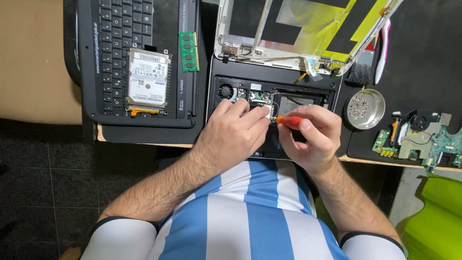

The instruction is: Installing RAM modules, a hard drive, and fastening internal components with a screwdriver during a laptop repair.

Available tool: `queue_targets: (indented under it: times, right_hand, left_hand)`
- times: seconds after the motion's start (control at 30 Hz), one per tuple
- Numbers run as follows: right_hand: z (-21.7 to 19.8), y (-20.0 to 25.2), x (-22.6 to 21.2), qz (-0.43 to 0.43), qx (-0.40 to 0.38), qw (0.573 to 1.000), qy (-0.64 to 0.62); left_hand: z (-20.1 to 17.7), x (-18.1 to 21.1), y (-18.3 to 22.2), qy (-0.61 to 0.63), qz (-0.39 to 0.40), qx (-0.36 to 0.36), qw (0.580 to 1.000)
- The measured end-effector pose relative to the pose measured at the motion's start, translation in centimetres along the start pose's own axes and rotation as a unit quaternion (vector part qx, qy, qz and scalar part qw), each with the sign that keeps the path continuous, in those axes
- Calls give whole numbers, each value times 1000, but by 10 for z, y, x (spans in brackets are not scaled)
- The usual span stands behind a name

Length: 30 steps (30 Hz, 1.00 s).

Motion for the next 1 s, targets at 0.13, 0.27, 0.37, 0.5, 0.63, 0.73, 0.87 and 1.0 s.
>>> queue_targets:
  times: [0.13, 0.27, 0.37, 0.5, 0.63, 0.73, 0.87, 1.0]
  right_hand:
    - [8, -15, -11, 21, -7, 1000, -17]
    - [6, 1, -4, 32, 2, 999, -17]
    - [4, 9, 2, 36, 16, 999, -30]
    - [9, -7, -6, 32, 6, 999, -33]
    - [7, -2, -3, 31, -11, 999, -17]
    - [7, -1, 0, 42, 18, 997, -56]
    - [11, -8, -6, 50, 22, 998, -32]
    - [8, -8, -8, 54, 3, 998, -43]
  left_hand:
    - [3, -1, 3, 3, -7, 1, 1000]
    - [3, -1, 4, 3, -7, 1, 1000]
    - [3, 0, 2, 4, -8, -2, 1000]
    - [2, 0, 1, 9, -12, -6, 1000]
    - [2, 0, 2, 6, -11, -9, 1000]
    - [1, 0, 1, 7, -13, -11, 1000]
    - [1, 0, 1, 12, -14, -18, 1000]
    - [3, 0, 3, 12, -18, -21, 1000]
Point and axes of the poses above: each hand's wrist, its own y-axis away from the middle knuckle, its own z-axis out of the palm, x = y × z, the point moved 3 cm from there along -y, towards the middle knuckle, and after that the axes turned 7 degrees about x, right-handed, at the moved point
